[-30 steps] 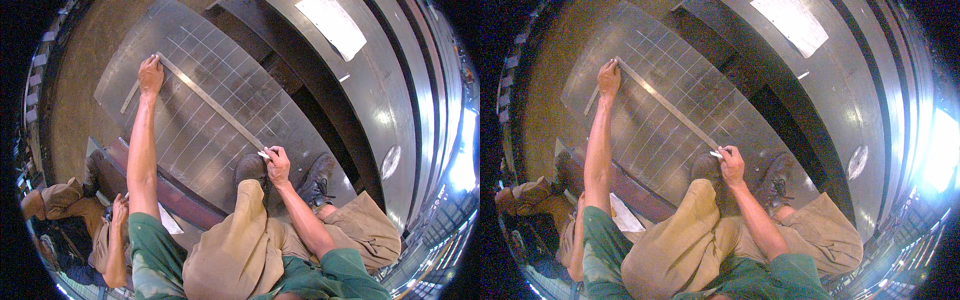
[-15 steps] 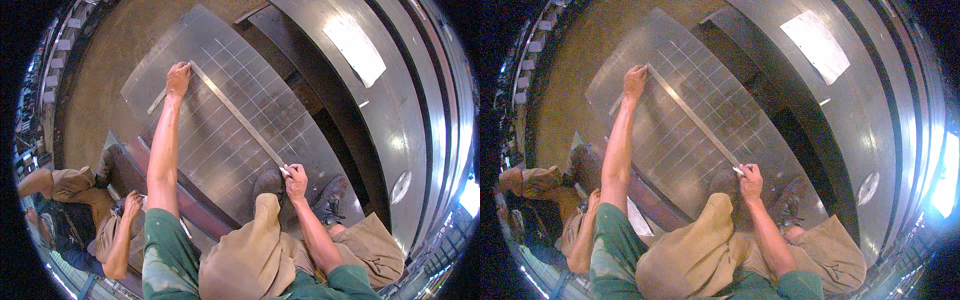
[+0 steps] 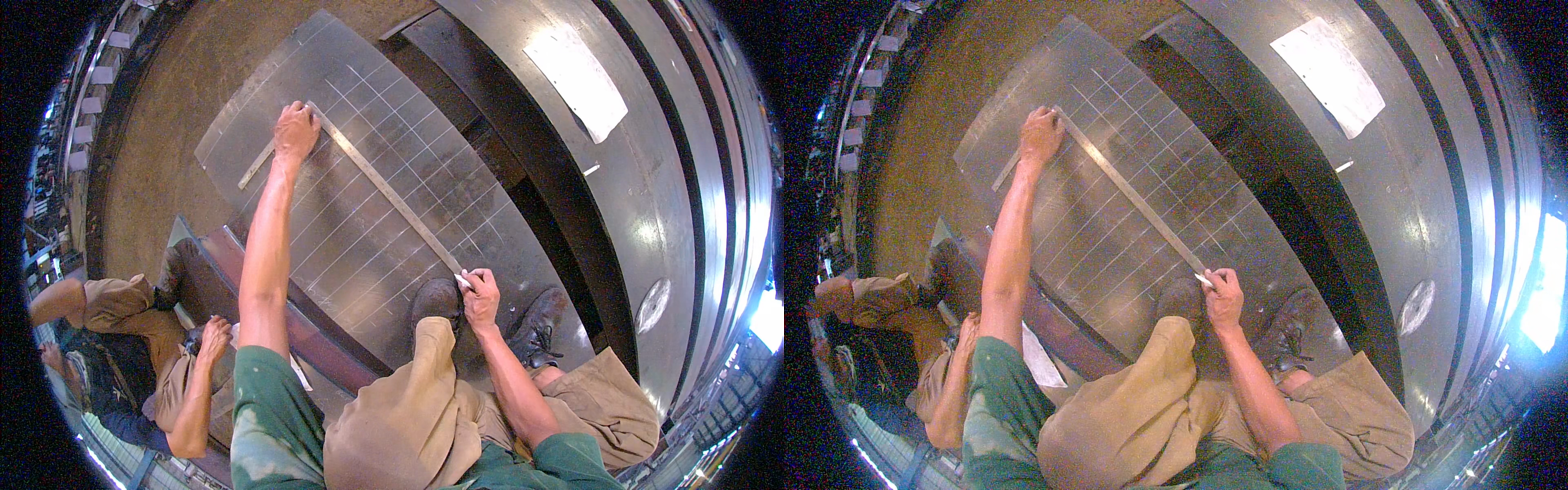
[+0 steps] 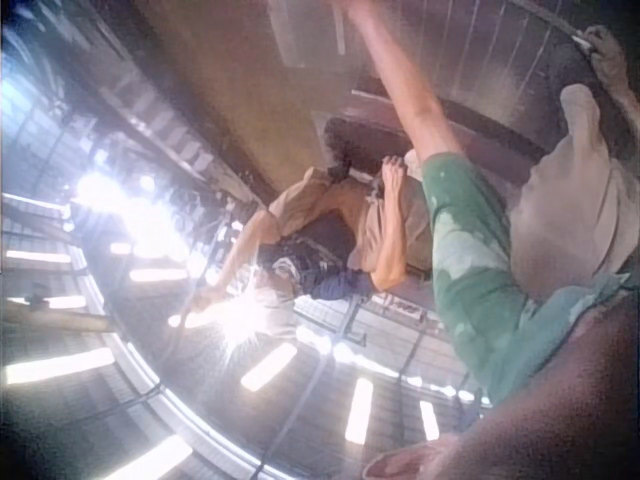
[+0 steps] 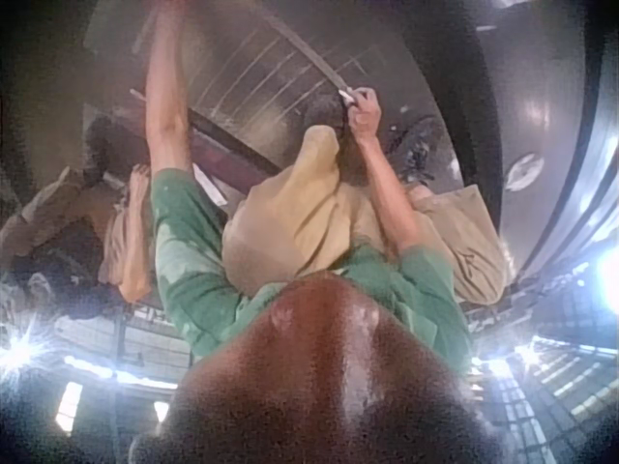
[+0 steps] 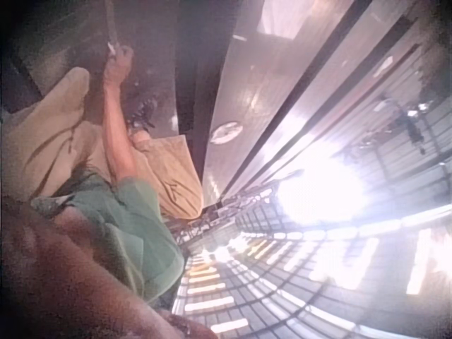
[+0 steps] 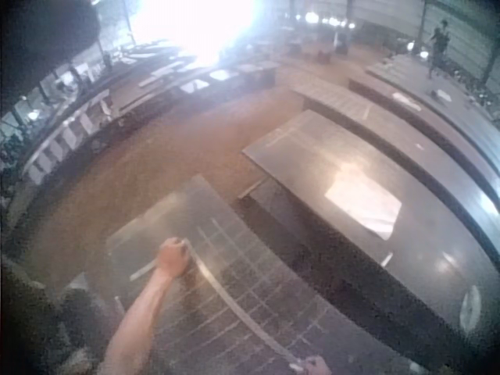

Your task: The person uses a metal square and a white marker to draw a grid of straight lines on a large metal sheet. They repeatedly reposition the square to create intersecting lines across the surface.

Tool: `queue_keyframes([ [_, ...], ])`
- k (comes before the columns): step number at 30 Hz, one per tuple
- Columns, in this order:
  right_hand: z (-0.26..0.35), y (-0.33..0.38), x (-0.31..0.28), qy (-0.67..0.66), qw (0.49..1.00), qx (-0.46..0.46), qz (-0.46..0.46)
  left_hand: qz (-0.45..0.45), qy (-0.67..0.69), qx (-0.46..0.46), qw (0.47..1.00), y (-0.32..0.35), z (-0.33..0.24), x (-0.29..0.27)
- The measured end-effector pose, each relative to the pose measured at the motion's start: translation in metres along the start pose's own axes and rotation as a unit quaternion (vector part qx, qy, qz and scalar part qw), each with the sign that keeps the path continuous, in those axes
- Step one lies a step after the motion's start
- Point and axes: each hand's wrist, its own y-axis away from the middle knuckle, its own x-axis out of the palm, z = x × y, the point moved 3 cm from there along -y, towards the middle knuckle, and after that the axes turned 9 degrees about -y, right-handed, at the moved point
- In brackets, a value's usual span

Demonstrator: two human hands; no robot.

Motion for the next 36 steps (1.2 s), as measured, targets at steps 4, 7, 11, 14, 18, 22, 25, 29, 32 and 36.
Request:
queue_keyframes([
  [4,-0.002,0.001,0.001,-0.012,1.000,0.003,-0.006,0.082,-0.046,-0.005,0.996,-0.001,-0.016,-0.015],
  [7,-0.002,0.000,0.001,-0.007,1.000,0.004,-0.004,0.136,-0.050,-0.006,0.989,0.001,-0.022,-0.028],
  [11,-0.003,0.001,0.002,-0.005,1.000,0.003,-0.004,0.169,-0.022,-0.011,0.985,0.008,-0.020,-0.021],
  [14,0.001,0.000,0.002,-0.009,1.000,0.016,0.004,0.186,-0.016,-0.027,0.982,0.019,-0.022,-0.013],
  [18,0.000,0.001,0.003,0.002,1.000,0.022,-0.002,0.230,0.002,-0.046,0.972,0.020,-0.027,-0.008],
  [22,0.001,0.000,0.002,0.009,1.000,0.007,-0.003,0.247,0.008,-0.048,0.968,0.020,-0.026,-0.005],
  [25,0.001,0.001,0.002,0.020,1.000,0.006,-0.003,0.242,0.017,-0.051,0.969,0.021,-0.027,-0.003],
  [29,-0.003,0.002,0.003,0.017,1.000,0.026,0.002,0.262,0.019,-0.060,0.963,0.020,-0.027,0.000],
  [32,-0.003,0.003,0.002,0.027,0.999,0.026,-0.002,0.270,0.017,-0.065,0.961,0.017,-0.031,0.002],
  [36,-0.002,0.003,0.003,0.023,1.000,0.018,0.003,0.259,0.021,-0.068,0.963,0.020,-0.025,0.008],
])
